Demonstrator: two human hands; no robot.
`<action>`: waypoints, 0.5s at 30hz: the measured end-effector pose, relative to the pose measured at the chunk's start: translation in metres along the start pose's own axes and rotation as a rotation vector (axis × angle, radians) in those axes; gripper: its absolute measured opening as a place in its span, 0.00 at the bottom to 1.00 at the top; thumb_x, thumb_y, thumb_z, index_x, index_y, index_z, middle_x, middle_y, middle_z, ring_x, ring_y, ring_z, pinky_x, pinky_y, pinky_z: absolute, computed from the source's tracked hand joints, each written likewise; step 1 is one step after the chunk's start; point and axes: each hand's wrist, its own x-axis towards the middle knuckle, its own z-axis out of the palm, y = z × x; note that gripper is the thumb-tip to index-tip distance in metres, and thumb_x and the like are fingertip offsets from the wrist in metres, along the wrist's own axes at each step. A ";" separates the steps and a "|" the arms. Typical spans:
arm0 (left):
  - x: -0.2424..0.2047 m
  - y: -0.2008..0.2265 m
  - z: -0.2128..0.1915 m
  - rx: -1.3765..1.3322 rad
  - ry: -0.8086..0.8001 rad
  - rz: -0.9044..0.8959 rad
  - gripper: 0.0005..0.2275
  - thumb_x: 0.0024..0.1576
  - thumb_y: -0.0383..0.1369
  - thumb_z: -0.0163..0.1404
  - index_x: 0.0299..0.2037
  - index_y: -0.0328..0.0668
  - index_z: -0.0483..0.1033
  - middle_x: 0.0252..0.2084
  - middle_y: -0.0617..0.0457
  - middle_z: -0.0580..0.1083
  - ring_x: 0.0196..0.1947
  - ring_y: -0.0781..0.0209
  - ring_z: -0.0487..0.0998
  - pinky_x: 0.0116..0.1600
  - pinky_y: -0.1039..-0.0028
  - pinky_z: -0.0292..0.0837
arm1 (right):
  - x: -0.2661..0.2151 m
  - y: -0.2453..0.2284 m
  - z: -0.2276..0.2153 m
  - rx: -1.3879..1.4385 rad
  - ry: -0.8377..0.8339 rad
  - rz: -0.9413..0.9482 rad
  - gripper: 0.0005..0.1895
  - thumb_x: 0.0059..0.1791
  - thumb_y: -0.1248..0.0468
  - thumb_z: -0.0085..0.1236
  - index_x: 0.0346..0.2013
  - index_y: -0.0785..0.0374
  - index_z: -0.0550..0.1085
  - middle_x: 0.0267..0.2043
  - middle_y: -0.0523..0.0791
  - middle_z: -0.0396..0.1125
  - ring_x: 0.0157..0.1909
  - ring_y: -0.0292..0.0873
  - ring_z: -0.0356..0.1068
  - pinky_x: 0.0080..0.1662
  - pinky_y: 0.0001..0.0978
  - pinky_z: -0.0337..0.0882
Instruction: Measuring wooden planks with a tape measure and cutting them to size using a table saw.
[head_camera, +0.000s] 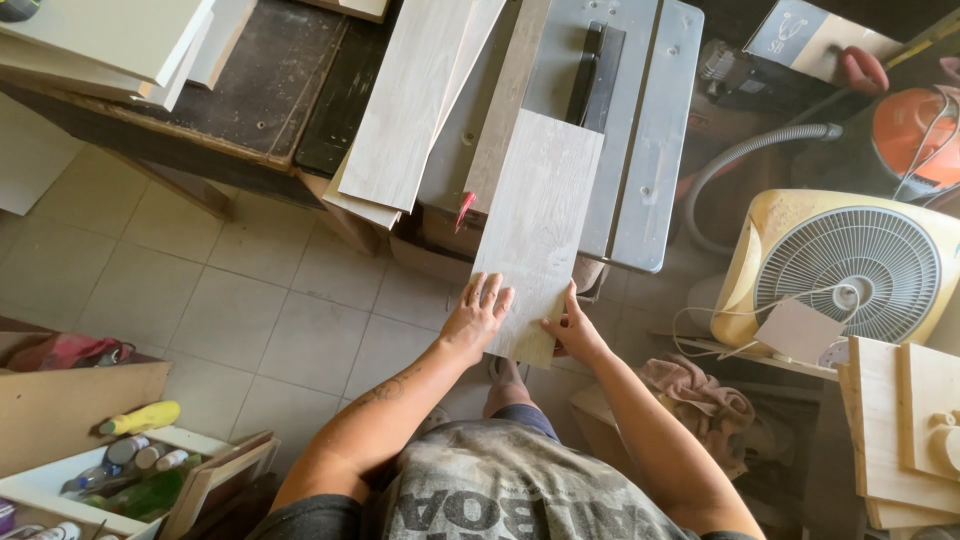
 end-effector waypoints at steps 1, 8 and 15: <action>0.001 -0.001 0.000 -0.014 -0.006 -0.005 0.54 0.37 0.27 0.68 0.79 0.39 0.52 0.78 0.25 0.51 0.77 0.22 0.52 0.75 0.43 0.55 | 0.000 -0.002 0.000 -0.004 0.000 0.006 0.58 0.56 0.61 0.58 0.80 0.35 0.23 0.65 0.66 0.64 0.49 0.73 0.76 0.48 0.68 0.79; 0.008 -0.004 -0.003 0.020 0.012 -0.009 0.52 0.38 0.28 0.68 0.78 0.41 0.53 0.78 0.27 0.54 0.77 0.23 0.54 0.75 0.44 0.55 | 0.011 -0.004 -0.006 -0.033 -0.007 -0.009 0.58 0.56 0.61 0.59 0.80 0.36 0.23 0.64 0.67 0.65 0.48 0.73 0.76 0.47 0.68 0.79; 0.025 -0.012 -0.001 0.017 0.015 -0.016 0.53 0.38 0.28 0.68 0.78 0.42 0.53 0.78 0.28 0.53 0.77 0.23 0.53 0.75 0.44 0.55 | 0.022 -0.015 -0.011 -0.037 0.013 -0.002 0.57 0.56 0.62 0.58 0.80 0.35 0.23 0.63 0.66 0.66 0.47 0.71 0.77 0.46 0.65 0.80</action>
